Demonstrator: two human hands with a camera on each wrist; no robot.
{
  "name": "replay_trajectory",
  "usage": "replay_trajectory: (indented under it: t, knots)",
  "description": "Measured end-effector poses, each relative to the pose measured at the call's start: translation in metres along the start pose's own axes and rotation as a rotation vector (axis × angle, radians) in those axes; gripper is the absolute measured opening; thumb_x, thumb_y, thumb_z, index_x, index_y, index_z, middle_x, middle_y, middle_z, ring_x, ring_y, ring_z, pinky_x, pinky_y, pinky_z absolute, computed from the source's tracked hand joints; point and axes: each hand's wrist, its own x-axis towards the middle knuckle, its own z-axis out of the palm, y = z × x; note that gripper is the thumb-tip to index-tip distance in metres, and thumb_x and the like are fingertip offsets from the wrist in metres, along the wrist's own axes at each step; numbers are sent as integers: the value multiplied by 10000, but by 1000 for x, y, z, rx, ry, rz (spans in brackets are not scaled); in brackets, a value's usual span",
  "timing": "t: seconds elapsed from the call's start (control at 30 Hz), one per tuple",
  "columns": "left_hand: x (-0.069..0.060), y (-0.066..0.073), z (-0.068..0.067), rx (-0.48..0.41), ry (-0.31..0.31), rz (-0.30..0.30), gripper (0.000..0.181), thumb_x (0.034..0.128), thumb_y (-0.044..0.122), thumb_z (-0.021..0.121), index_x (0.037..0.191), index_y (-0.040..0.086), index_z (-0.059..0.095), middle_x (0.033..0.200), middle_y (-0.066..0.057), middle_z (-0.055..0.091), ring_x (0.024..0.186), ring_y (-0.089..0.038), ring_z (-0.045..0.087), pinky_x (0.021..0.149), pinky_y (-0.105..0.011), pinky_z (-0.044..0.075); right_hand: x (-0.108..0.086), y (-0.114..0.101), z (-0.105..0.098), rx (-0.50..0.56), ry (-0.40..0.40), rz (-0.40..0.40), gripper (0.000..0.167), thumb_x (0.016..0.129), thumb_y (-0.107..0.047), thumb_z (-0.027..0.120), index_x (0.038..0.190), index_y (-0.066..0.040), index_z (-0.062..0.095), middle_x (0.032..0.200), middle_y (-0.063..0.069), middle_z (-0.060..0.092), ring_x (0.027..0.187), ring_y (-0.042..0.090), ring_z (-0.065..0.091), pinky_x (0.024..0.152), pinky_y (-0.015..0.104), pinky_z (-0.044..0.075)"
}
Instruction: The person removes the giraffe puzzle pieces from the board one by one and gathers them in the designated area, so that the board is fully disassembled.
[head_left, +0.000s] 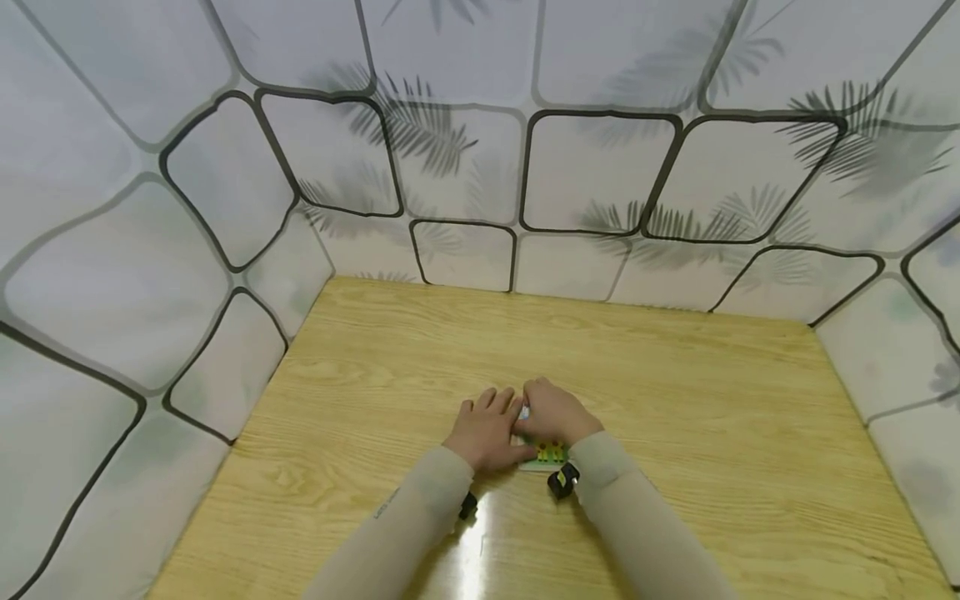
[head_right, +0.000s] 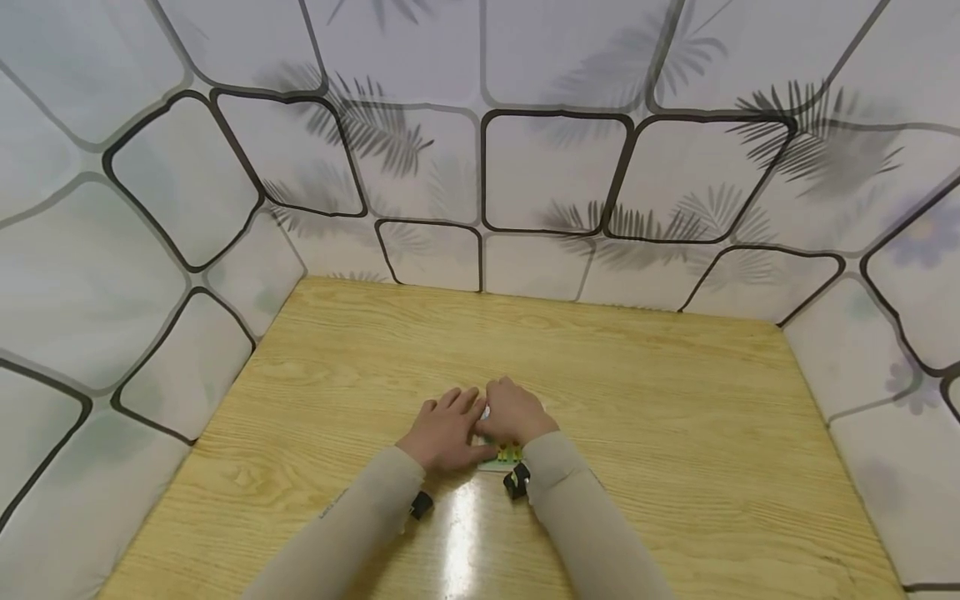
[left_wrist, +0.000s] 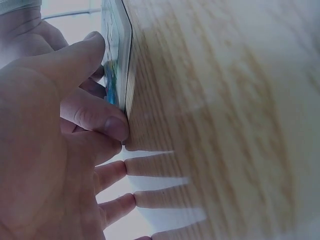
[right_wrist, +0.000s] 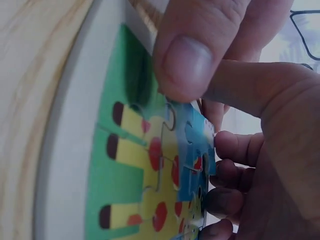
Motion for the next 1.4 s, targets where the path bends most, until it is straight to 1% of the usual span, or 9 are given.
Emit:
replay_trajectory:
  t: [0.2, 0.33, 0.43, 0.6, 0.77, 0.9, 1.13, 1.23, 1.4]
  knots:
    - [-1, 1, -1, 5, -6, -1, 874, 928, 711, 505, 1600, 187, 315, 1644, -39, 289, 1493, -299, 273, 1135, -550, 295, -1, 5, -2, 74, -8, -7, 337, 865, -369, 766, 912, -98, 572, 911, 30, 556, 750, 185, 532, 653, 358, 462]
    - [-1, 1, 1, 24, -18, 0, 871, 931, 718, 489, 1606, 202, 299, 1652, -39, 269, 1499, -303, 261, 1140, -554, 291, -5, 12, -5, 141, 0, -53, 165, 902, -185, 728, 881, -102, 586, 844, 16, 566, 716, 170, 534, 657, 338, 452]
    - [-1, 1, 2, 27, -28, -2, 860, 942, 710, 478, 1611, 205, 283, 1659, -37, 252, 1505, -303, 247, 1145, -560, 283, -7, 19, -7, 197, 13, -86, 101, 903, -76, 700, 944, -106, 613, 858, 7, 577, 743, 163, 539, 694, 340, 458]
    - [0, 0, 2, 40, -22, -1, 814, 966, 670, 477, 1606, 200, 298, 1655, -32, 262, 1501, -295, 256, 1136, -560, 295, -11, 30, -4, 296, 41, -75, 157, 928, -114, 706, 1078, -115, 662, 892, -6, 604, 798, 160, 554, 732, 356, 481]
    - [0, 0, 2, 46, -17, -1, 800, 965, 653, 500, 1599, 198, 321, 1650, -33, 276, 1495, -290, 271, 1123, -558, 312, -13, 39, -1, 394, 74, -35, 122, 960, -144, 683, 1079, -138, 710, 907, -22, 641, 834, 145, 576, 764, 342, 491]
    - [2, 0, 3, 41, -22, -5, 800, 966, 655, 492, 1601, 201, 316, 1655, -30, 264, 1499, -290, 261, 1128, -560, 306, -13, 42, -2, 443, 90, -47, 122, 962, -141, 685, 1077, -116, 715, 888, -3, 644, 813, 161, 572, 744, 342, 484]
    - [4, 0, 2, 39, -9, -19, 699, 1011, 601, 448, 1585, 213, 358, 1645, -19, 291, 1492, -284, 277, 1117, -565, 321, -14, 42, -3, 432, 98, -57, 95, 960, -146, 690, 1041, -123, 733, 896, -18, 656, 818, 147, 577, 750, 337, 488]
    - [6, 2, 3, 47, 24, -34, 612, 1043, 547, 422, 1563, 224, 408, 1625, -8, 335, 1467, -275, 322, 1084, -565, 361, -15, 41, -2, 432, 103, -49, 91, 956, -142, 693, 1033, -142, 740, 940, -25, 671, 849, 146, 589, 782, 361, 499]
    - [10, 3, 5, 56, 74, -53, 560, 1035, 516, 477, 1518, 233, 486, 1587, 0, 401, 1421, -272, 387, 1033, -563, 410, -16, 41, -2, 442, 106, -44, 98, 951, -116, 697, 1034, -152, 737, 967, -19, 684, 874, 150, 609, 802, 373, 511]
